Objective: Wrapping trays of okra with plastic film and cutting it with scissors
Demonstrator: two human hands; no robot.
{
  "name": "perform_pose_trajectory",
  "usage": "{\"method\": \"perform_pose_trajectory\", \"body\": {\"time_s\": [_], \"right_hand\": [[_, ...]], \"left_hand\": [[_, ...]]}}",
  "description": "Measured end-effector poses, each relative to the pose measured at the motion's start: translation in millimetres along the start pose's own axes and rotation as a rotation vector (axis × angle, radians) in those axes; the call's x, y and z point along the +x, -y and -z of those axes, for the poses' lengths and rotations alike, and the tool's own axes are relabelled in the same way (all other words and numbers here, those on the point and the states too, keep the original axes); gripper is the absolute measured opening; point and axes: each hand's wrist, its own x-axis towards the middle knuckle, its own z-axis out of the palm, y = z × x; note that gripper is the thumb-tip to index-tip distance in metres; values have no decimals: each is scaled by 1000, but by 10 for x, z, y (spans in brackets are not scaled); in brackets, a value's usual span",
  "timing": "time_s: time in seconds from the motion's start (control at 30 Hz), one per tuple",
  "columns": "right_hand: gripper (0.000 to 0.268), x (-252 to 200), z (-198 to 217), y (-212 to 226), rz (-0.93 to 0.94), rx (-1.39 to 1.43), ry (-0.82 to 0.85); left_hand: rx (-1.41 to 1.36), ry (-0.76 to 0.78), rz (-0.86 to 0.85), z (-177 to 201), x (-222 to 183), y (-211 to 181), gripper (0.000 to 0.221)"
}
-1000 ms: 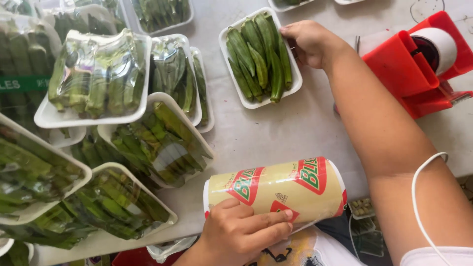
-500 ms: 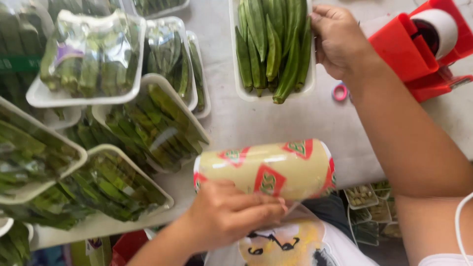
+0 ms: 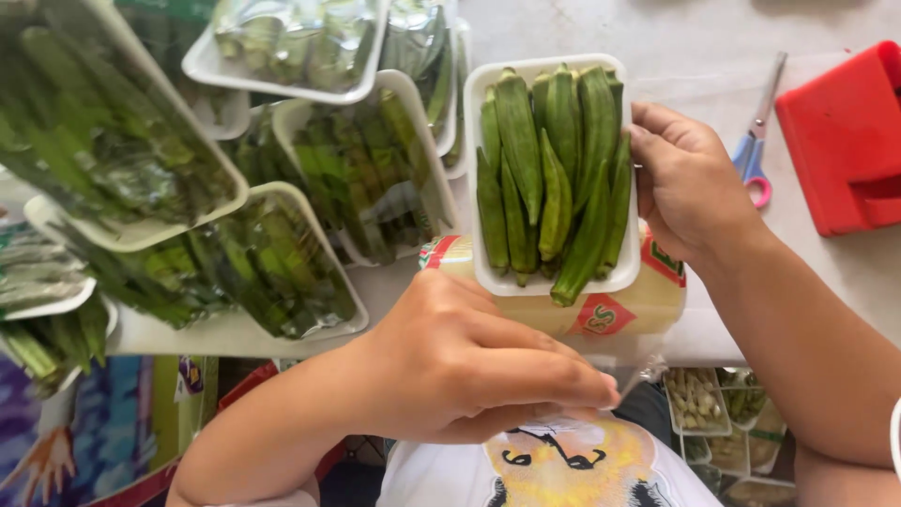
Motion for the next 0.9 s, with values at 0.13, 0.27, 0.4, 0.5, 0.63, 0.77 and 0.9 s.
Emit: {"method": "perform_pose_trajectory", "body": {"time_s": [0.13, 0.27, 0.4, 0.5, 0.63, 0.77, 0.9], "right_hand": [[24, -91, -68, -46, -18, 45, 26], [24, -187, -123, -48, -20, 53, -7], [27, -244, -135, -41, -49, 47, -25], [31, -286, -155, -5, -64, -26, -52], [36, -417, -304, 195, -105, 2, -89], [36, -380, -229, 163, -96, -133, -47], [29, -240, -97, -15, -60, 47, -45]], "left_hand": [[20, 26, 52, 35, 43, -182, 20], [-26, -9, 107, 131, 232, -409, 15], [-145, -53, 175, 238, 405, -574, 16], [-154, -68, 196, 281, 484, -595, 16], [-171, -90, 230, 339, 584, -567, 16], [-274, -98, 246, 351, 617, -529, 17], [-337, -85, 231, 387, 628, -454, 18]]}}
